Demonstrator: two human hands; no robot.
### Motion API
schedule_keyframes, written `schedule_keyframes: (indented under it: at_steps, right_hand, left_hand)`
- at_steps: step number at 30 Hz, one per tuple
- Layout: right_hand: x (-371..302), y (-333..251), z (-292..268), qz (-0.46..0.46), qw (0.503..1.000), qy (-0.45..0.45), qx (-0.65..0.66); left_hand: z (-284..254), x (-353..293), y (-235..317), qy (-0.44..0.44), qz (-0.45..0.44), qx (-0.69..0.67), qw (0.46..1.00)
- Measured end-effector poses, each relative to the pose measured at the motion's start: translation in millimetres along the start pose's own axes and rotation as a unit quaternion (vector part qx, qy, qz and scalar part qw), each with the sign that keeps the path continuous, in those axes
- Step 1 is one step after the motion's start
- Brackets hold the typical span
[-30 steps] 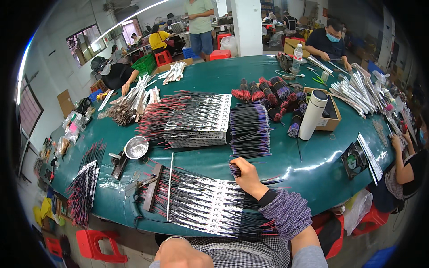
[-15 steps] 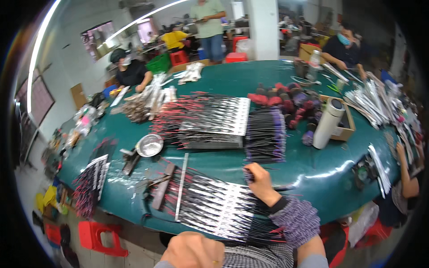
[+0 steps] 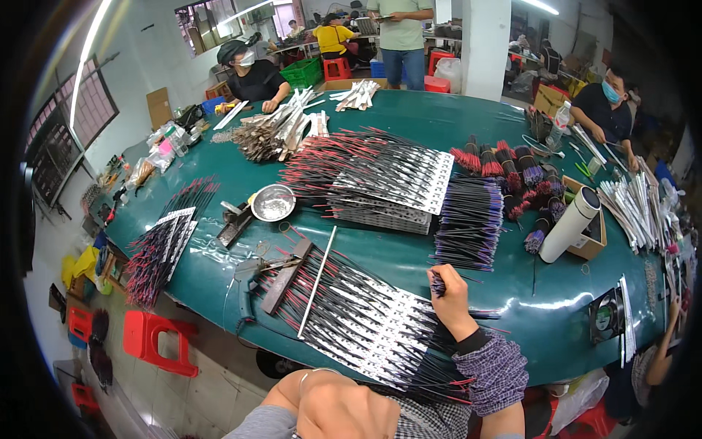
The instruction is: The person solders wires onto circuit board panels using a soldering iron and aligns the wires on the board with a stick.
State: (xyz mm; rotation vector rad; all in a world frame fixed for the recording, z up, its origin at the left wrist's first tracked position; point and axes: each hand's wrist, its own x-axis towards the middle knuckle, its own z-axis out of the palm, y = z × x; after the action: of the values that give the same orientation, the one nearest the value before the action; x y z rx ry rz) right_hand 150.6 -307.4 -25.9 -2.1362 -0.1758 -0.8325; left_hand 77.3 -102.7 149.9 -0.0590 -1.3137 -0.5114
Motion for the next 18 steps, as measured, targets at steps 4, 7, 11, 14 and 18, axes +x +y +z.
schedule_keyframes:
  at_steps: [4, 7, 11, 14, 18]
  right_hand:
    - [-3.5, 6.1, -7.8, 0.007, 1.0, 0.003, -0.003]
    - [-6.4, 4.0, -11.2, 0.006, 1.0, 0.004, -0.013]
    - [-5.1, 4.6, -8.8, -0.004, 1.0, 0.001, -0.016]
    - [-4.7, 6.1, -5.0, -0.006, 1.0, 0.0, -0.004]
    - [-1.1, 6.2, 4.7, -0.016, 1.0, -0.005, 0.001]
  left_hand:
    - [-1.6, 11.2, 5.9, -0.032, -0.114, -0.064, 0.991]
    - [4.8, -0.7, 0.6, 0.0, -0.089, -0.048, 0.995]
    - [15.0, -3.5, 26.8, 0.236, -0.149, -0.067, 0.958]
    - [17.1, -5.5, 31.2, 0.263, -0.136, -0.057, 0.953]
    - [11.7, -4.5, 32.2, 0.247, -0.141, -0.03, 0.958]
